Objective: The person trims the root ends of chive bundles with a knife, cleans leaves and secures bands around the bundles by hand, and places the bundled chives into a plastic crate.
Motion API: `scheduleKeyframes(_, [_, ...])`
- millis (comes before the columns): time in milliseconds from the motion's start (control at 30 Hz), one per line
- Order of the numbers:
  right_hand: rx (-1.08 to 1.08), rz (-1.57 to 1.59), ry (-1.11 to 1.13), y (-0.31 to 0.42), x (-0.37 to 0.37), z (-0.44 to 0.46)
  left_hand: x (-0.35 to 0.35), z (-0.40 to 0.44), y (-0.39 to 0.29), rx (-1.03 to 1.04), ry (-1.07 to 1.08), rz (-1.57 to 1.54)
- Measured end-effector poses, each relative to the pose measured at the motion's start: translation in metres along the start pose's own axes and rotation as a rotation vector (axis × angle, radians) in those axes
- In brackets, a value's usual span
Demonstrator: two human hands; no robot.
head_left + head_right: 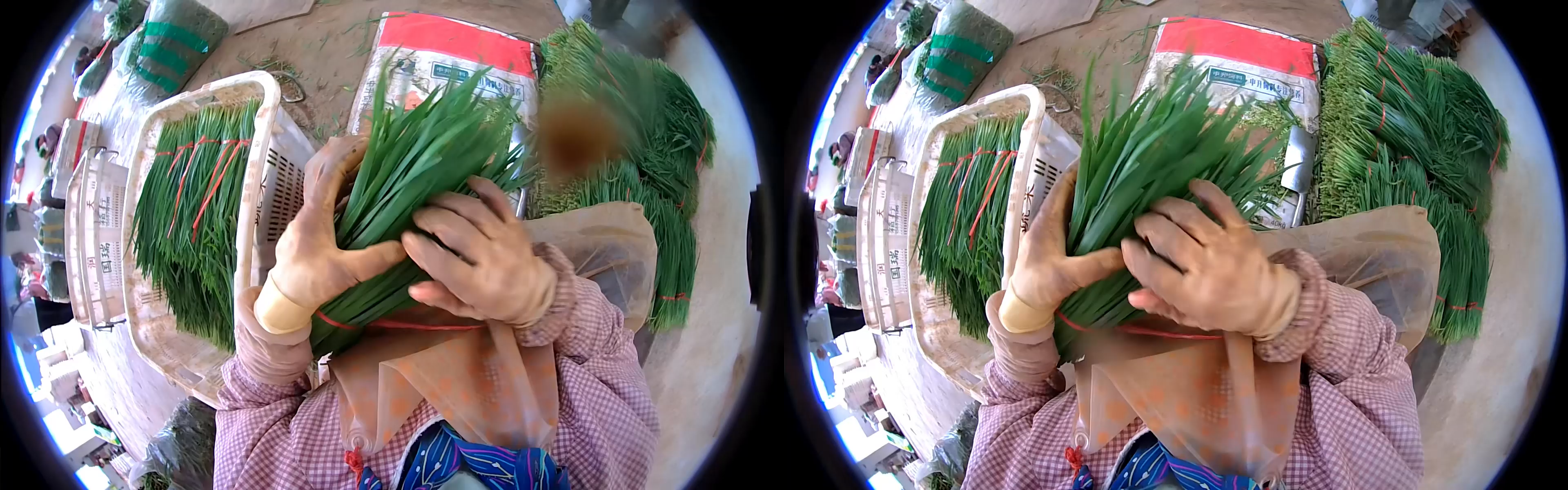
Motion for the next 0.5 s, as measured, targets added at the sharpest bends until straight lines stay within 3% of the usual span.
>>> scheduleKeyframes(67, [0.139,-0.190,0.013,-0.006,0.022,-0.011,-0.002,-0.001,-0.002,-0.002,-0.021,0.142])
scheduleKeyframes(167, [0.280,-0.027,0.144,-0.004,0.039,-0.028,-0.011,-0.004,-0.001,-0.113,-0.111,0.194])
scheduleKeyframes(300, [0.257,-0.095,0.136,0.010,0.042,-0.030,-0.019,0.000,0.021,-0.201,-0.121,0.237])
scheduleKeyframes(333, [0.262,-0.091,0.137,0.011,0.041,-0.029,-0.019,0.000,0.029,-0.207,-0.157,0.018])
scheduleKeyframes(500, [0.251,-0.037,0.080,0.005,0.041,-0.032,-0.020,0.000,0.036,-0.228,-0.200,-0.216])
Point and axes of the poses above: each hand's wrist, its own z-axis towards the middle knuckle, its own x-axis out of the palm, y = z × x, the point moved 6 cm from there along z, towards the middle knuckle, and after that the axes turned 12 degrees about z, right-handed, at the moved point
